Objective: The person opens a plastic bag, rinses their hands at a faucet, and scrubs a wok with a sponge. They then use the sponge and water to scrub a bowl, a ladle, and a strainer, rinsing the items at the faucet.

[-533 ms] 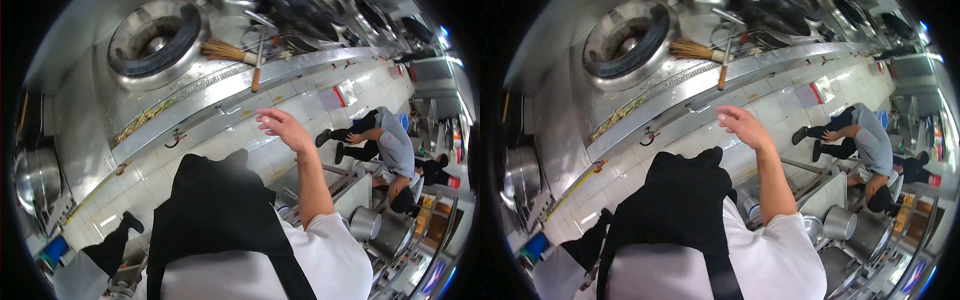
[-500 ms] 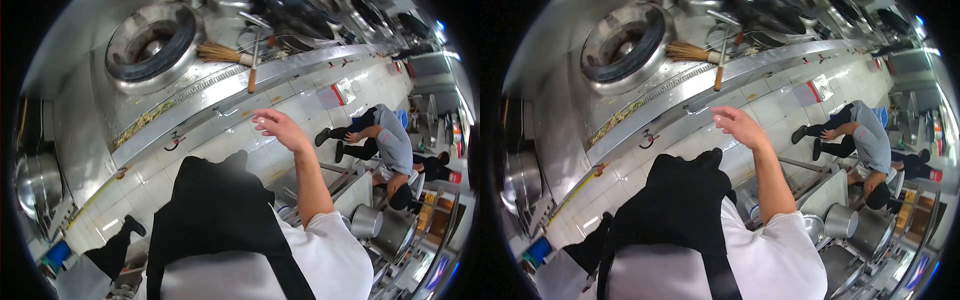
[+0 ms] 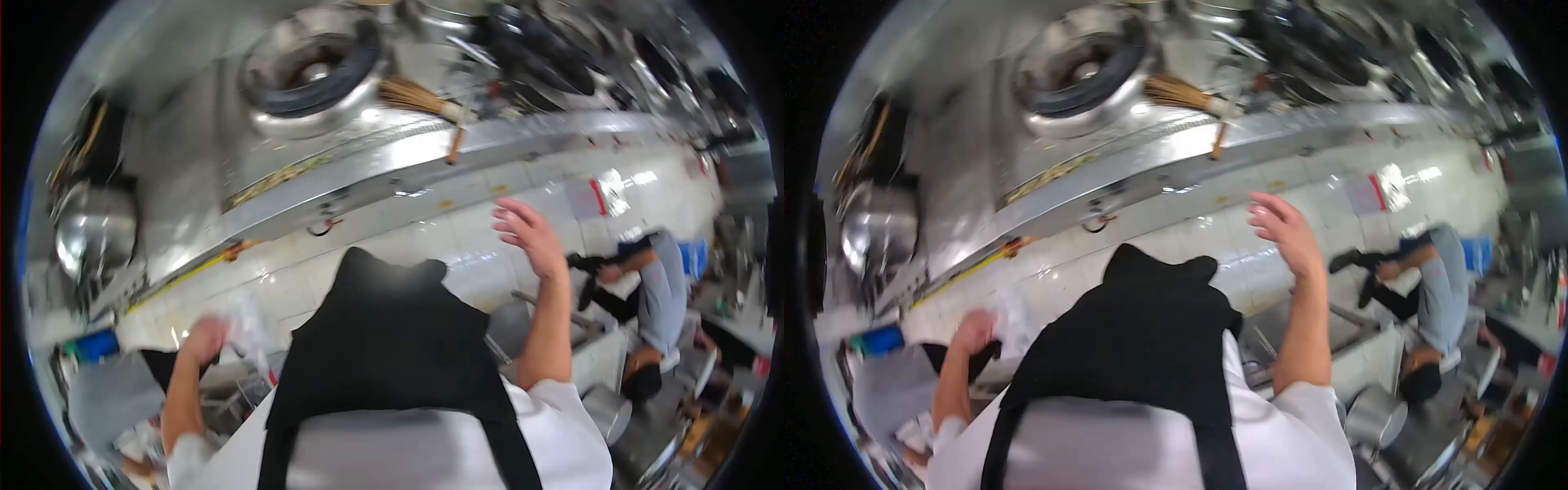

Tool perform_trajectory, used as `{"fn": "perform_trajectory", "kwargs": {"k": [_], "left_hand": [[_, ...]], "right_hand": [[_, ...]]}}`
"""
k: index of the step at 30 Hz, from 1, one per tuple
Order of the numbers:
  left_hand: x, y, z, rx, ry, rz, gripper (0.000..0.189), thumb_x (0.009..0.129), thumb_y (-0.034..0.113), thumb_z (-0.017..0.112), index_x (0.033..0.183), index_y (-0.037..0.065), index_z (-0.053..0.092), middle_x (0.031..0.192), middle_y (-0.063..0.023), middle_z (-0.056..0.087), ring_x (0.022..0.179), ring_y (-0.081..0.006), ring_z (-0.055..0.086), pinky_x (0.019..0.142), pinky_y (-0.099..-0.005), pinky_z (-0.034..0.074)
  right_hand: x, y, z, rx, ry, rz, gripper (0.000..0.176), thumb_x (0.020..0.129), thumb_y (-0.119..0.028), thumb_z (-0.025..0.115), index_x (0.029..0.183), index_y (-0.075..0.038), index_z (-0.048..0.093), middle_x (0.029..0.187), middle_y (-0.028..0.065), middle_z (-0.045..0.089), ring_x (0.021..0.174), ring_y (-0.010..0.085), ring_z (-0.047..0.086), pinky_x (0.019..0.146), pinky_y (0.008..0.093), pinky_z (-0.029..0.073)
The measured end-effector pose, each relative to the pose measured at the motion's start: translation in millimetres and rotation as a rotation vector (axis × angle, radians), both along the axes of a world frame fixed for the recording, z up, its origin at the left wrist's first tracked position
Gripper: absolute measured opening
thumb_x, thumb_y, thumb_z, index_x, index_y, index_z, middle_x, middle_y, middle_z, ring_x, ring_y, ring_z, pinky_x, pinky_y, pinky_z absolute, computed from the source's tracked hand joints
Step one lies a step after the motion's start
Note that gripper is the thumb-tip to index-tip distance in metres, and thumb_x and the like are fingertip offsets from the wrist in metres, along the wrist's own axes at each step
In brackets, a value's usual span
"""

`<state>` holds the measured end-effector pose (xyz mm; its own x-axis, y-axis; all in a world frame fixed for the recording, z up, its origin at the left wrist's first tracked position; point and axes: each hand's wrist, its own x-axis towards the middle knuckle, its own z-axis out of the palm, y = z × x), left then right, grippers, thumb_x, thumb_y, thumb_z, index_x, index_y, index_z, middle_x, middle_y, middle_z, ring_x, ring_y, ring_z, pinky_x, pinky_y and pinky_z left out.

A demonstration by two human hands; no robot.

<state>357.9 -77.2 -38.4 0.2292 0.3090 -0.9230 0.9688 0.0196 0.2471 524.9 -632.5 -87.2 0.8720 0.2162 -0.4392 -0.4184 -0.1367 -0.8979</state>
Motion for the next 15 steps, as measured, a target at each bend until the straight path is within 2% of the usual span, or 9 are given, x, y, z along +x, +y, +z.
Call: {"fn": "perform_trajectory", "kwargs": {"k": [1, 2, 3, 4, 5, 7, 9, 11, 15], "left_hand": [[0.2, 14.3, -9.2, 0.052, -0.188, -0.59, 0.024, 0.083, 0.014, 0.06, 0.101, -0.003, 0.06, 0.105, -0.0112, 0.061, 0.093, -0.0214, 0.06, 0.087, -0.0343, 0.046], [25.2, 0.4, -18.4, -0.271, -0.525, -0.398, 0.022, 0.083, 0.015, 0.06, 0.096, -0.003, 0.06, 0.098, -0.008, 0.062, 0.09, -0.0184, 0.06, 0.084, -0.032, 0.047], [54.9, -43.4, -15.7, -0.327, -0.762, -0.292, 0.027, 0.082, 0.023, 0.063, 0.099, 0.002, 0.061, 0.09, -0.0044, 0.062, 0.08, -0.0136, 0.058, 0.072, -0.0281, 0.047], [81.7, -40.2, -56.8, -0.266, -0.734, -0.412, 0.029, 0.084, 0.025, 0.061, 0.102, 0.002, 0.06, 0.091, -0.0044, 0.062, 0.081, -0.0124, 0.058, 0.074, -0.0272, 0.047], [110.9, -83.8, -33.4, -0.334, -0.756, -0.445, 0.03, 0.084, 0.025, 0.061, 0.104, 0.002, 0.06, 0.096, -0.005, 0.063, 0.087, -0.0129, 0.06, 0.075, -0.0279, 0.048], [147.7, -150.1, -28.1, -0.526, -0.876, -0.415, 0.03, 0.085, 0.025, 0.061, 0.104, 0.002, 0.06, 0.096, -0.004, 0.063, 0.085, -0.0115, 0.059, 0.075, -0.0277, 0.049], [165.0, -197.5, -18.3, -0.585, -0.875, -0.475, 0.027, 0.085, 0.024, 0.061, 0.102, 0.002, 0.06, 0.094, -0.0035, 0.063, 0.085, -0.011, 0.059, 0.074, -0.0268, 0.049], [173.7, -229.0, -23.0, -0.635, -0.858, -0.544, 0.024, 0.085, 0.022, 0.062, 0.099, 0.003, 0.061, 0.093, -0.003, 0.063, 0.086, -0.0104, 0.059, 0.074, -0.026, 0.048], [175.7, -267.6, -42.1, -0.617, -1.069, -0.39, 0.026, 0.086, 0.022, 0.06, 0.104, 0.003, 0.059, 0.092, -0.0018, 0.062, 0.082, -0.009, 0.058, 0.072, -0.0259, 0.048]], "right_hand": [[3.2, 2.5, 2.2, -0.014, -0.013, 0.007, 0.04, 0.089, -0.027, 0.054, 0.124, -0.007, 0.051, 0.114, 0.0086, 0.057, 0.099, 0.0162, 0.056, 0.084, 0.0292, 0.045], [6.8, 10.5, 5.3, 0.016, -0.026, 0.066, 0.04, 0.089, -0.027, 0.054, 0.124, -0.007, 0.051, 0.114, 0.0086, 0.057, 0.099, 0.0162, 0.056, 0.084, 0.0292, 0.045], [8.2, 16.6, 8.5, 0.034, -0.07, 0.095, 0.041, 0.089, -0.026, 0.054, 0.124, -0.007, 0.05, 0.114, 0.0085, 0.057, 0.099, 0.0165, 0.056, 0.084, 0.0291, 0.045], [11.7, 18.0, 12.5, 0.032, -0.111, 0.106, 0.042, 0.088, -0.025, 0.055, 0.125, -0.007, 0.049, 0.115, 0.0084, 0.057, 0.099, 0.0168, 0.056, 0.084, 0.029, 0.044], [15.3, 27.2, 11.8, 0.037, -0.127, 0.115, 0.042, 0.088, -0.025, 0.055, 0.125, -0.007, 0.049, 0.115, 0.0084, 0.057, 0.099, 0.0168, 0.056, 0.084, 0.029, 0.044], [15.2, 53.9, 13.2, 0.143, -0.266, 0.314, 0.043, 0.086, -0.02, 0.059, 0.126, -0.006, 0.049, 0.115, 0.0086, 0.055, 0.1, 0.0154, 0.054, 0.084, 0.0298, 0.044], [7.3, 77.3, 27.8, 0.201, -0.26, 0.315, 0.043, 0.086, -0.017, 0.061, 0.125, -0.005, 0.049, 0.114, 0.0096, 0.055, 0.101, 0.0154, 0.053, 0.084, 0.0299, 0.044], [6.2, 89.5, 18.6, 0.294, -0.309, 0.253, 0.038, 0.085, -0.014, 0.061, 0.12, -0.003, 0.052, 0.103, 0.0075, 0.059, 0.091, 0.012, 0.055, 0.077, 0.0263, 0.045], [5.0, 79.9, 11.7, 0.258, -0.223, 0.094, 0.031, 0.084, -0.012, 0.061, 0.112, -0.001, 0.055, 0.089, 0.002, 0.06, 0.078, 0.008, 0.054, 0.068, 0.0229, 0.044]]}}
